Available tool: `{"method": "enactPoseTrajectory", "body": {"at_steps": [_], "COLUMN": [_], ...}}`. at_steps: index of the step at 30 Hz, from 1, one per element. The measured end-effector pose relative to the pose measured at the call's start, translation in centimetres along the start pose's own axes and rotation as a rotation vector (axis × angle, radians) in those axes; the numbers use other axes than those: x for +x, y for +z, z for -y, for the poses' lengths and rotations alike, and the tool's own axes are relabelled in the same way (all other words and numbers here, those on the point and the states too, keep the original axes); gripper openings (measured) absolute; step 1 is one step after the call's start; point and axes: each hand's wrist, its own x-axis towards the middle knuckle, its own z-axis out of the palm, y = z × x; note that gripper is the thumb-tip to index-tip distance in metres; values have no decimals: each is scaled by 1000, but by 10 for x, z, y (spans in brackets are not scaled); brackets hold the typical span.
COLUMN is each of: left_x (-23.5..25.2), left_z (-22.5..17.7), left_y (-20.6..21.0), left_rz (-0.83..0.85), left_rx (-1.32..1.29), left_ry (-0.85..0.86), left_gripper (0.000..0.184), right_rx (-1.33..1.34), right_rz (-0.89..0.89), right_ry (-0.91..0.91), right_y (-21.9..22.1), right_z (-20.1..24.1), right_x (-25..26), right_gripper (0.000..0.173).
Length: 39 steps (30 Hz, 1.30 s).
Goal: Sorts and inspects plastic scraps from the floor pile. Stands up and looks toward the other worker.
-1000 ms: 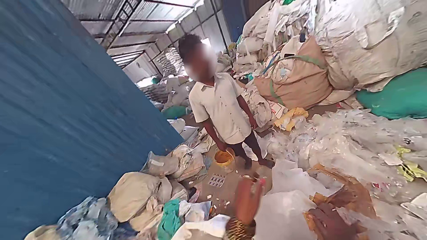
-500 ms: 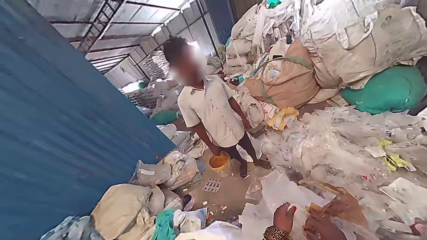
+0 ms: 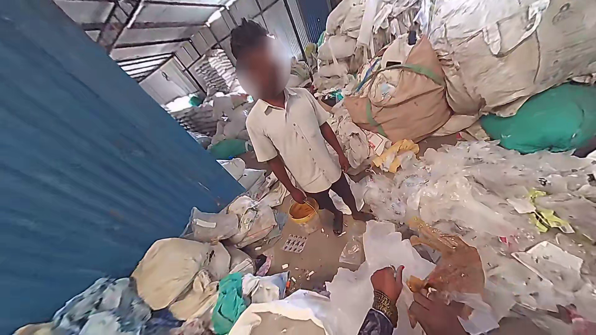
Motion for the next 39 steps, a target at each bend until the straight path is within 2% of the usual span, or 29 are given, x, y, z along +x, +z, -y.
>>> {"method": "enactPoseTrajectory", "body": {"at_steps": [2,5,7,11,14,17,18,19,21,22,23,25,27,29,31,34,36,38,39], "left_x": [4,12,15,23,28,27,26,25,20,18,17,15,11,6,-2,-16,-27,-37,-40], "left_z": [1,6,10,3,0,1,2,4,11,10,6,-7,-21,-33,-40,-42,-41,-42,-41], "left_y": [-1,-16,-24,-35,-33,-47,-61,-76,-93,-98,-104,-108,-106,-108,-110,-107,-104,-107,-110], "left_rz": [-45,-85,-91,-224,-347,-323,-318,-333,-398,-426,-448,-499,-521,-515,-540,-612,-628,-591,-585], "left_rx": [21,51,60,60,61,53,44,41,47,42,32,2,-28,-34,-10,9,14,21,19], "left_ry": [9,-43,-73,0,86,3,-46,-89,-133,-124,-95,-2,60,71,86,142,164,140,129], "left_gripper": [61,61,63,63,60,57,57,57,59,59,59,58,56,56,56,55,53,51,51], "right_rx": [48,158,221,419,444,373,347,355,365,328,270,223,226,188,148,52,5,-14,-45], "right_rz": [-32,-118,-74,-17,-91,-115,-133,-194,-328,-382,-390,-296,-155,-205,-267,-291,-223,-197,-245], "right_ry": [-15,-61,-6,128,132,132,190,328,722,839,871,766,587,365,234,229,281,302,257], "right_y": [1,1,-7,-25,-33,-34,-40,-50,-79,-92,-101,-105,-94,-67,-44,-23,-17,-11,-6], "right_z": [-2,-3,2,-2,-9,-27,-37,-43,-57,-67,-75,-75,-58,-39,-18,4,12,15,16], "right_x": [0,-1,-1,7,3,-16,-22,-27,-37,-36,-31,-18,0,22,45,68,72,72,73], "right_gripper": [3,16,16,17,19,17,17,17,26,32,36,37,29,22,19,24,27,18,14]}}
